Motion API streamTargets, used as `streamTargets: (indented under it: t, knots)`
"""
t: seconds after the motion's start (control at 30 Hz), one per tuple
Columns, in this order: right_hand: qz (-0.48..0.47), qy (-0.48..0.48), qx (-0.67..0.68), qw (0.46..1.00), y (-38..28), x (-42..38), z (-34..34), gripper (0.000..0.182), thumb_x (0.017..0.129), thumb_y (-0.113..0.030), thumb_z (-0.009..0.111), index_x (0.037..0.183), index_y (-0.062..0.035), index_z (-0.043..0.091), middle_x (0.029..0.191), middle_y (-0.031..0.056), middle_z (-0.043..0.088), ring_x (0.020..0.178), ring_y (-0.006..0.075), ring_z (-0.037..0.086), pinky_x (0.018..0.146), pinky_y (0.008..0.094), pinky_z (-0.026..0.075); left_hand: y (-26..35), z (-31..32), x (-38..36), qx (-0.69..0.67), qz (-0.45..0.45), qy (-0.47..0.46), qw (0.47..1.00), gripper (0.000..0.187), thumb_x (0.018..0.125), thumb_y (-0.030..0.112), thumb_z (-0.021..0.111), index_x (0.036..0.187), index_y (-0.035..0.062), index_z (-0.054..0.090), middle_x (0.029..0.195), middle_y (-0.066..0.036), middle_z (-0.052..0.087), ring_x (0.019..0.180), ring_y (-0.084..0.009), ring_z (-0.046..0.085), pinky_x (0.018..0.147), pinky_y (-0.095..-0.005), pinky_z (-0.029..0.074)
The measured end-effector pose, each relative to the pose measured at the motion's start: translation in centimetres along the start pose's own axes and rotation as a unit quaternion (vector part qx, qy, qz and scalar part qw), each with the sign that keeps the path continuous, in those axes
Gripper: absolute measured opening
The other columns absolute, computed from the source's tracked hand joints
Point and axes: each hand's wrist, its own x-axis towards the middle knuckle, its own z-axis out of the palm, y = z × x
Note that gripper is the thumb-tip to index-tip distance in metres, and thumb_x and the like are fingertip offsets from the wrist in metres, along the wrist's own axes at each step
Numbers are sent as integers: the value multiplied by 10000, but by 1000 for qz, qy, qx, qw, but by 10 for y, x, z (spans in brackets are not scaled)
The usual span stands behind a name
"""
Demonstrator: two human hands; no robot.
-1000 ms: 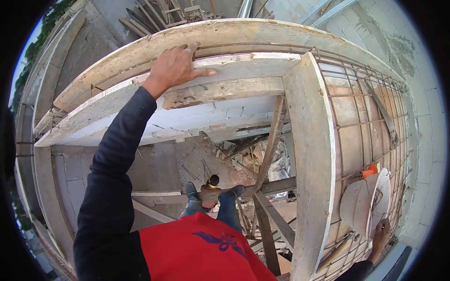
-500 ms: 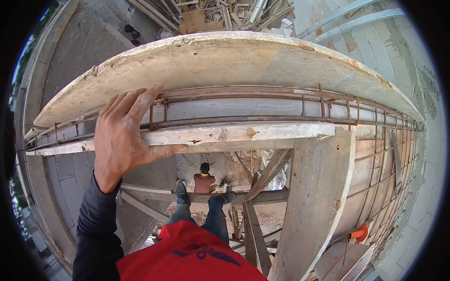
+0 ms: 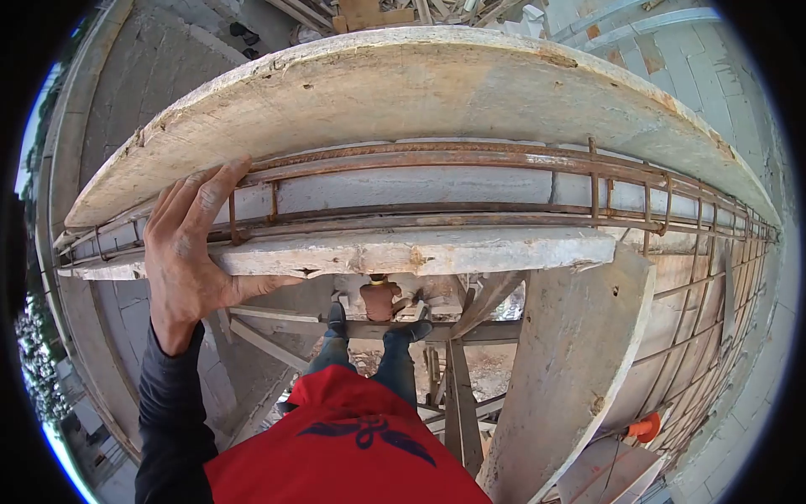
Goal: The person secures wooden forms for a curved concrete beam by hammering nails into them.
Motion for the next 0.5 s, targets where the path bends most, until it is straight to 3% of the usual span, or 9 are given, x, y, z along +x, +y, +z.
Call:
streamTargets:
  t: [0.07, 0.17, 0.2, 0.27, 0.3, 0.33, 0.37, 0.47, 0.5]
  knots:
    - [2, 30, 68, 997, -2, -2, 4, 398, 967, -235, 466, 1253, 41, 486, 1059, 124, 628, 973, 236, 581, 861, 368, 465, -2, 3, -2, 7, 0, 3, 1000, 1069, 415, 715, 798, 1254, 94, 568, 1044, -153, 667, 964, -320, 652, 877, -436, 511]
    - [-9, 77, 252, 965, 24, 12, 6, 369, 970, -208, 459, 1237, 46, 490, 1000, 111, 654, 914, 205, 607, 824, 323, 489, -1, 4, -3, 7, 13, 13, 1000, 988, 497, 727, 757, 1213, 68, 587, 994, -177, 667, 914, -319, 663, 820, -432, 528]
    - [29, 92, 165, 982, -51, -29, 28, 464, 1005, -255, 410, 1342, 64, 404, 1205, 137, 609, 1073, 234, 571, 973, 344, 446, -1, 5, -2, 11, 14, 29, 999, 963, 538, 758, 719, 1177, 47, 607, 958, -195, 667, 872, -323, 671, 790, -434, 534]
    - [-110, 91, 198, 970, 5, -3, 14, 422, 1007, -218, 390, 1324, 60, 413, 1172, 196, 607, 1054, 288, 590, 944, 363, 474, -1, 3, -3, 23, 46, 20, 999, 968, 564, 778, 685, 1183, 38, 603, 947, -226, 665, 845, -337, 679, 772, -432, 541]
    - [-69, 153, 204, 964, 17, 5, 11, 415, 1026, -223, 327, 1233, 116, 447, 1229, 174, 579, 1162, 276, 541, 986, 359, 449, -3, 4, -3, 21, 49, 27, 998, 966, 589, 792, 651, 1183, 31, 603, 913, -222, 669, 823, -338, 680, 754, -430, 543]
    - [-1, 214, 259, 942, -25, -19, 24, 410, 1016, -224, 359, 1221, 116, 460, 1211, 177, 586, 1137, 268, 559, 943, 343, 483, -4, 5, -2, 19, 53, 35, 998, 967, 615, 806, 617, 1183, 24, 602, 879, -218, 673, 801, -339, 681, 735, -428, 545]
    - [47, 322, 145, 935, -66, -50, 34, 385, 994, -214, 425, 1214, 97, 479, 1176, 177, 598, 1076, 255, 593, 901, 332, 513, -5, 5, -3, 19, 77, 38, 996, 967, 615, 806, 617, 1183, 24, 602, 879, -218, 673, 801, -339, 681, 735, -428, 545]
    - [-62, 362, 141, 920, -73, -92, 20, 322, 961, -185, 507, 1166, 62, 512, 1117, 177, 609, 975, 252, 622, 865, 337, 536, -8, 8, -2, 5, 100, 55, 994, 939, 686, 808, 549, 1177, 9, 607, 790, -208, 671, 760, -344, 681, 697, -427, 544]
    - [-88, 374, 145, 912, -112, -134, 24, 294, 955, -170, 521, 1145, 54, 518, 1099, 175, 611, 950, 252, 626, 852, 341, 543, -10, 10, 0, -13, 101, 68, 992, 921, 714, 803, 522, 1170, 8, 612, 769, -204, 670, 757, -345, 679, 688, -430, 541]
